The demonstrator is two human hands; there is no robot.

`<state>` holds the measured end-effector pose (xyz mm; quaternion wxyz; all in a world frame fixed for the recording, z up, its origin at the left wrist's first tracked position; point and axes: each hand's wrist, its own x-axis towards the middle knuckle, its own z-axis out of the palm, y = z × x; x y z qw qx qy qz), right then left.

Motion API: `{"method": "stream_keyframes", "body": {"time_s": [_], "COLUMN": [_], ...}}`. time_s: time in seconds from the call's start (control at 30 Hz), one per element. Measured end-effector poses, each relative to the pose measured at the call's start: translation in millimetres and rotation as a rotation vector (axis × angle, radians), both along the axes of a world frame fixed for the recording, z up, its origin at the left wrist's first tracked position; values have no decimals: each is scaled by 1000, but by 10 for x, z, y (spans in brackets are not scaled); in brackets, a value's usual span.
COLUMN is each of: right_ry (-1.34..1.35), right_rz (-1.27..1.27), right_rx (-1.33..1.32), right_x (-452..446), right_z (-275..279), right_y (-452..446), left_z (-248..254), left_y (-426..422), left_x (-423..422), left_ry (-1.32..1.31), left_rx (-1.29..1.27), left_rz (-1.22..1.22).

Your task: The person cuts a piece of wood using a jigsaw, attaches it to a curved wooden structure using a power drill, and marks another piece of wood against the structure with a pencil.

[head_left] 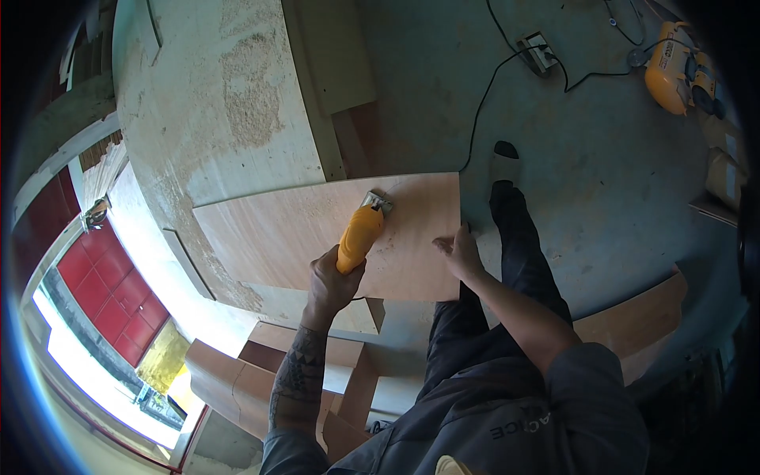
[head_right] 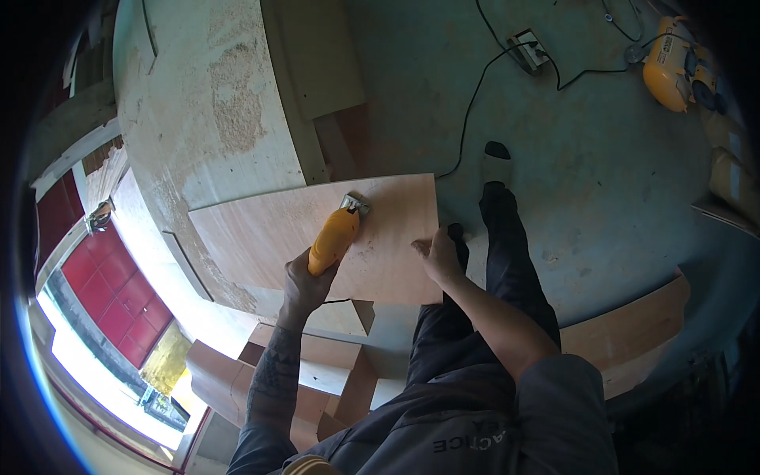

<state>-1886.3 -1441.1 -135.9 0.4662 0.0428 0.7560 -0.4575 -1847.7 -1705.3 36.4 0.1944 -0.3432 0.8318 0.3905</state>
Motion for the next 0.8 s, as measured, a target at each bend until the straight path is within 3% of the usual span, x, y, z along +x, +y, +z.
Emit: {"method": "stream_keyframes", "body": {"time_s": [0.8], "right_ry": [3], "right_rz": [-10], "right_rx": [7], "right_x": [7], "right_z": [5], "right_y": [-11], "left_z": [36], "left_y": [-41], "left_x": [-235], "left_ry": [-33], "left_rx": [-21], "left_rz": [-94]}}
